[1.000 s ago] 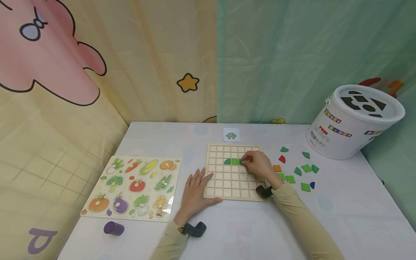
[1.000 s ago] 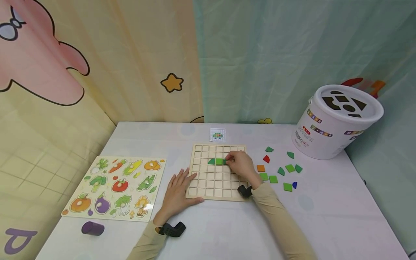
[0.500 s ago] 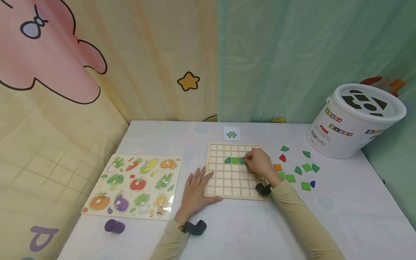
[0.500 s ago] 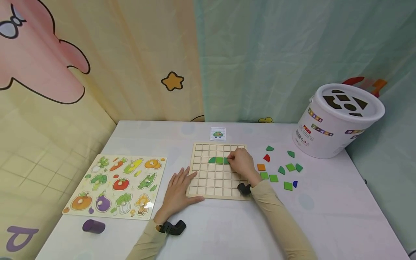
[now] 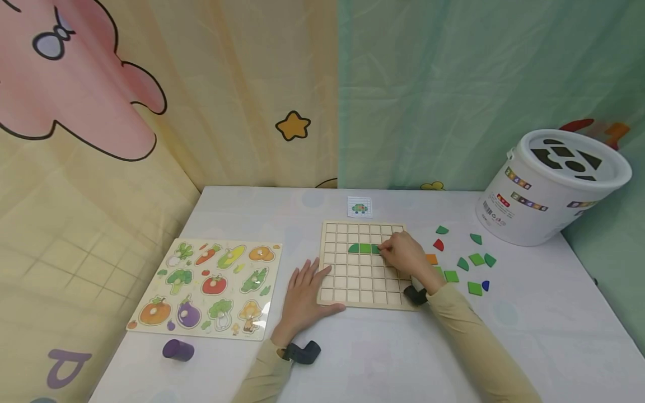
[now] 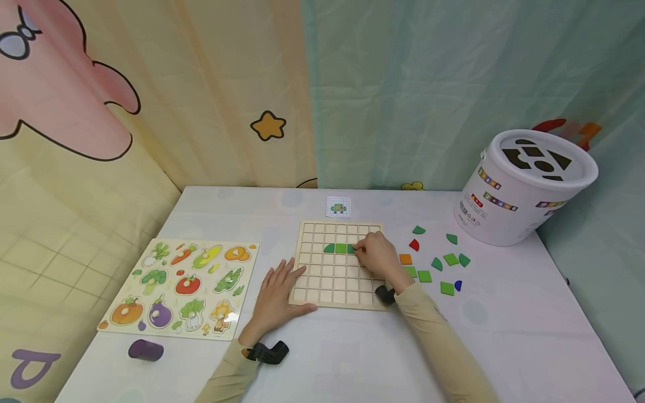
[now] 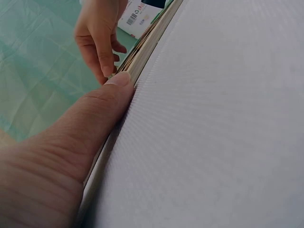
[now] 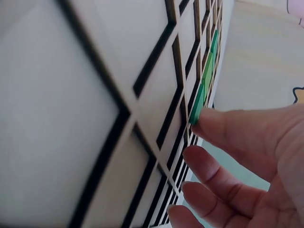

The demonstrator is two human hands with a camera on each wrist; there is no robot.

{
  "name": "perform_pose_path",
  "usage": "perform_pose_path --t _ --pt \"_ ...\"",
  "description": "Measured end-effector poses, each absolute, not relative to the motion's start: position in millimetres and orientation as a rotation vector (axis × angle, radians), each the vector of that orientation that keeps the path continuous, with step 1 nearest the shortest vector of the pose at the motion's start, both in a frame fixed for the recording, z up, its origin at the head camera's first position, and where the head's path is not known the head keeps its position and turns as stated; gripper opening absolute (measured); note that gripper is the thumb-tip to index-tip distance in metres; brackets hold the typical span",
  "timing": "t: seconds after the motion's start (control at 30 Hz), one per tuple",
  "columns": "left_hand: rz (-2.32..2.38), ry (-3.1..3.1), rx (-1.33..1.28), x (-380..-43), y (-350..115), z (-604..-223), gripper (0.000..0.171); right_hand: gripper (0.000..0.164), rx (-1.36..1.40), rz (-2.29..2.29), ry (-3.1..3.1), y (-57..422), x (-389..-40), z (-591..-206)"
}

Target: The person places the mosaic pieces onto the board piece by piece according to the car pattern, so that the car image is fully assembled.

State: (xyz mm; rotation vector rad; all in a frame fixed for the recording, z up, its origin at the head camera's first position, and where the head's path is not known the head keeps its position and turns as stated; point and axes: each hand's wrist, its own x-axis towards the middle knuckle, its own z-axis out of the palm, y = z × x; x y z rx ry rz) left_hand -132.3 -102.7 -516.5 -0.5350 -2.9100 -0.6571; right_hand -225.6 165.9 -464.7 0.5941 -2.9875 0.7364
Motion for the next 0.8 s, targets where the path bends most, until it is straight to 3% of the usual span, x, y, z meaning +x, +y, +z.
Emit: perform_pose_path --t 0.2,0.4,0.8 --pt "-0.649 -2.906 -0.539 -133 -103 -518 0.095 0.022 0.787 0.827 -2.936 183 -220 -468" --pt "-0.649 -2.916 -0.534 -132 -103 -518 0.095 0.019 0.724 0.965 -2.923 210 -217 -467" --pt "-0.659 -2.91 -0.532 -132 -103 -518 0.094 0.028 0.183 0.907 -3.006 276 -233 -452"
